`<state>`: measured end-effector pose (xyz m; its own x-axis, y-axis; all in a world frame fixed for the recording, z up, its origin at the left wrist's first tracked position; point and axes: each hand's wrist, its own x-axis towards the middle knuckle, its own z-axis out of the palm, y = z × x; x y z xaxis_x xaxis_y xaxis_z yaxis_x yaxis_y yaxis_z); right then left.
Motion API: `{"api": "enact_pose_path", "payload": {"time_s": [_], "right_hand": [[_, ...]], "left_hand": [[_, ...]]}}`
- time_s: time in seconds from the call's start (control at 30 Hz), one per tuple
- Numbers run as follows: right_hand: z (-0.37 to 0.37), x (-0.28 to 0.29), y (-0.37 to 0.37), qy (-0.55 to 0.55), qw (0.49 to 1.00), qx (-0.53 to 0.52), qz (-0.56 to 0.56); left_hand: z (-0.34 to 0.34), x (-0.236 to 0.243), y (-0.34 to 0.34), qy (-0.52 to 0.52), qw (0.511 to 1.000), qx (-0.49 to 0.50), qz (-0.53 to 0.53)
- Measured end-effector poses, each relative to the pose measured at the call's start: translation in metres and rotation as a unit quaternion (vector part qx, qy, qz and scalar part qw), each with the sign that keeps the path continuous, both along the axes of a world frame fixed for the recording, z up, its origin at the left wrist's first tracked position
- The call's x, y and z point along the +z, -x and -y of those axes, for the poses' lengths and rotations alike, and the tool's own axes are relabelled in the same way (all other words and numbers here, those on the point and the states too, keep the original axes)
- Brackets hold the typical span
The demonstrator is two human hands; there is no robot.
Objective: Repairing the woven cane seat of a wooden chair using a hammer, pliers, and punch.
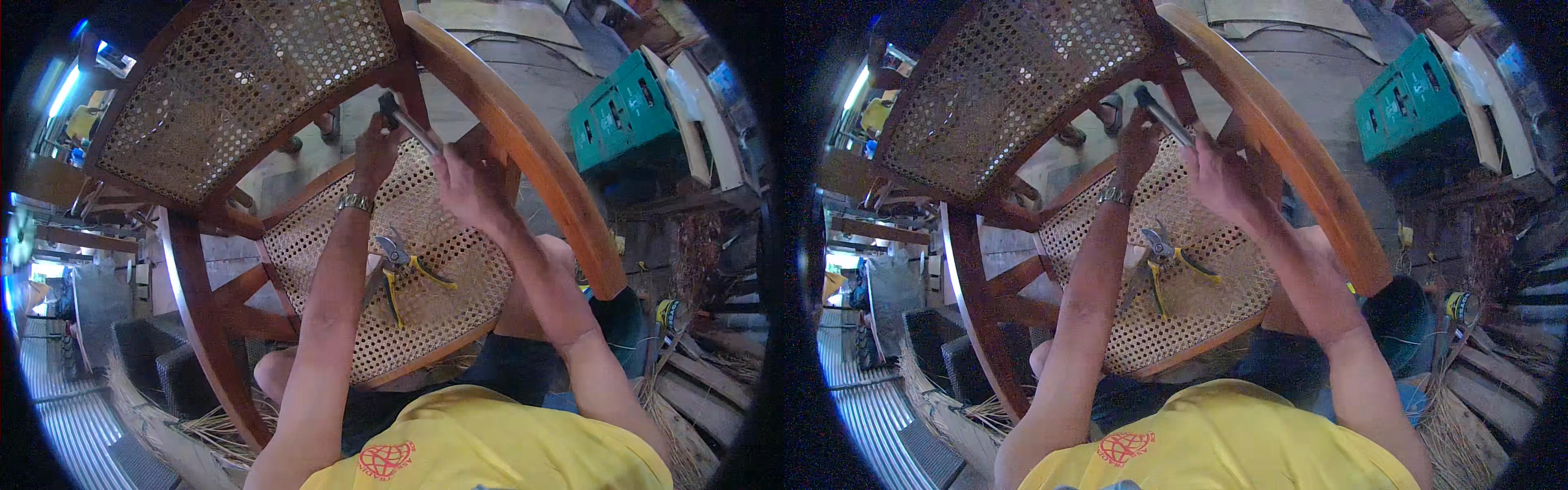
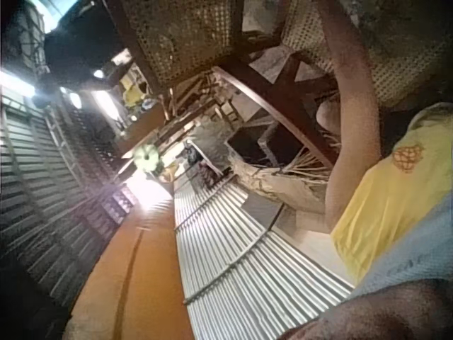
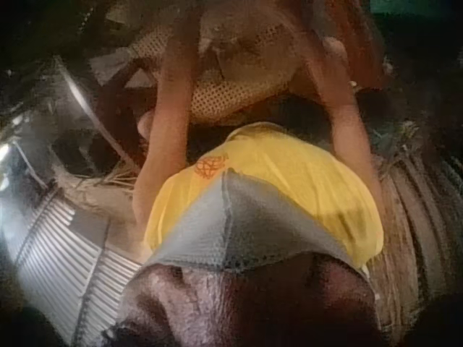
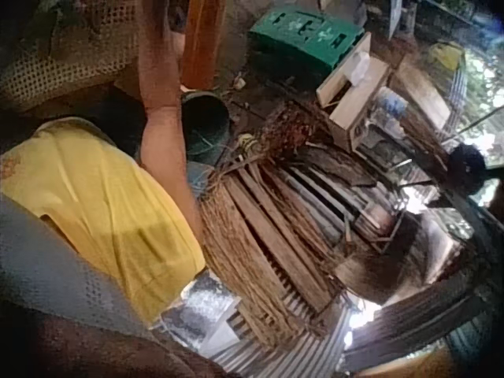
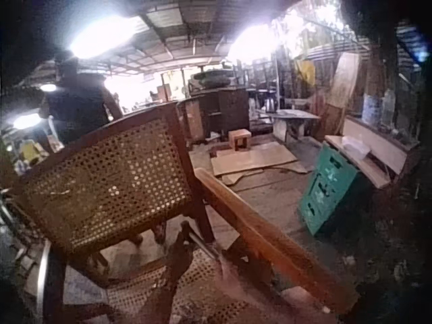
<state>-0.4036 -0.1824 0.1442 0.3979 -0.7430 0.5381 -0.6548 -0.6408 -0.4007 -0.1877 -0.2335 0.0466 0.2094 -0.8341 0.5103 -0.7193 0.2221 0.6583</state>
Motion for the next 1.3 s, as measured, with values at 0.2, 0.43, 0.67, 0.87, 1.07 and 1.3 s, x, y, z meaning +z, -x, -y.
{"api": "enact_pose_path", "payload": {"time_s": [0.2,0.43,0.67,0.87,1.07,1.3], "right_hand": [[-0.002,0.006,-0.001,-0.187,0.977,0.045,0.095],[0.021,-0.054,0.006,-0.188,0.982,-0.013,-0.017],[-0.005,-0.138,0.038,-0.402,0.914,-0.041,0.029],[0.009,-0.131,0.015,-0.398,0.909,0.019,0.126],[0.006,-0.12,0.016,-0.413,0.895,0.007,0.166],[0.014,-0.142,0.012,-0.417,0.894,0.002,0.165]], "left_hand": [[-0.003,0.003,0.004,0.003,1.0,-0.011,-0.02],[-0.003,0.006,0.003,0.009,0.999,0.033,0.04],[0.001,-0.009,0.038,-0.033,0.994,0.1,-0.025],[0.009,-0.01,0.062,0.054,0.962,0.263,-0.054],[0.005,-0.005,-0.01,-0.021,0.986,-0.112,-0.12],[0.01,-0.012,0.038,0.03,0.997,0.049,-0.057]]}}
